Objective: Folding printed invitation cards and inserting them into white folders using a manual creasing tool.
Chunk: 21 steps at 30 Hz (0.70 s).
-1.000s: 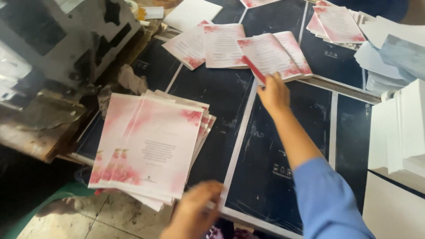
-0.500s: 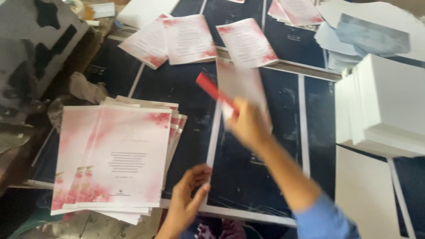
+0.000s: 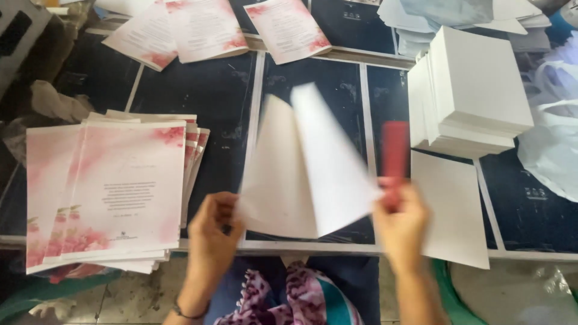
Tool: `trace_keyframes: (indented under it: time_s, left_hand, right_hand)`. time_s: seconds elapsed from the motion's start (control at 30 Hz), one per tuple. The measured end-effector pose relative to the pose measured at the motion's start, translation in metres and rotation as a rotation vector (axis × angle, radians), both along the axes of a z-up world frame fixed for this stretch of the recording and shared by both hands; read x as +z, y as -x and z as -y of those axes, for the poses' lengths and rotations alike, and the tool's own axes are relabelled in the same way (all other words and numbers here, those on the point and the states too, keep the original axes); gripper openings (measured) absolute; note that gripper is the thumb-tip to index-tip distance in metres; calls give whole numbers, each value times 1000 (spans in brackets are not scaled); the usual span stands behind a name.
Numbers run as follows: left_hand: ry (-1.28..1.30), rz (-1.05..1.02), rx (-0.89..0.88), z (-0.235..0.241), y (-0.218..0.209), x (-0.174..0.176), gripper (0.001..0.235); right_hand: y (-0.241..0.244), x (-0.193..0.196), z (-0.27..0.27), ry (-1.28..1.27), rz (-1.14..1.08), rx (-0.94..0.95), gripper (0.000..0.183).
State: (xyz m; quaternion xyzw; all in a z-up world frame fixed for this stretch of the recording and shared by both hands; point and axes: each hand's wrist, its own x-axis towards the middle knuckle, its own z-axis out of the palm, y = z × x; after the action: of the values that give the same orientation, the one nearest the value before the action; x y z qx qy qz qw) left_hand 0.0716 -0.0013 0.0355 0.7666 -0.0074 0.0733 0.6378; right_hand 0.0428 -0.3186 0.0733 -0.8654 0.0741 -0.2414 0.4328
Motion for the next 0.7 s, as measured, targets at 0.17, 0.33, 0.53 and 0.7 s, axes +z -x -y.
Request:
trace_keyframes:
  time_s: [0.17,0.33,0.53,0.7]
  left_hand:
    - [-417,-236,-85,-28,-1,14,25]
    - [-574,-252,-139,-36,6,0,34]
    - [-786,-161,-148,-32,17,-4,36]
    - [-830,53,-91,-30,18,-3,34]
  right_hand:
    - [52,-67,62,239,-274,-319,24]
    - [73,-62,74,287,-514,-292,13]
    - [78,-120,251,631,-414,-647,57]
    - [71,-103,268,526,-617,-724,52]
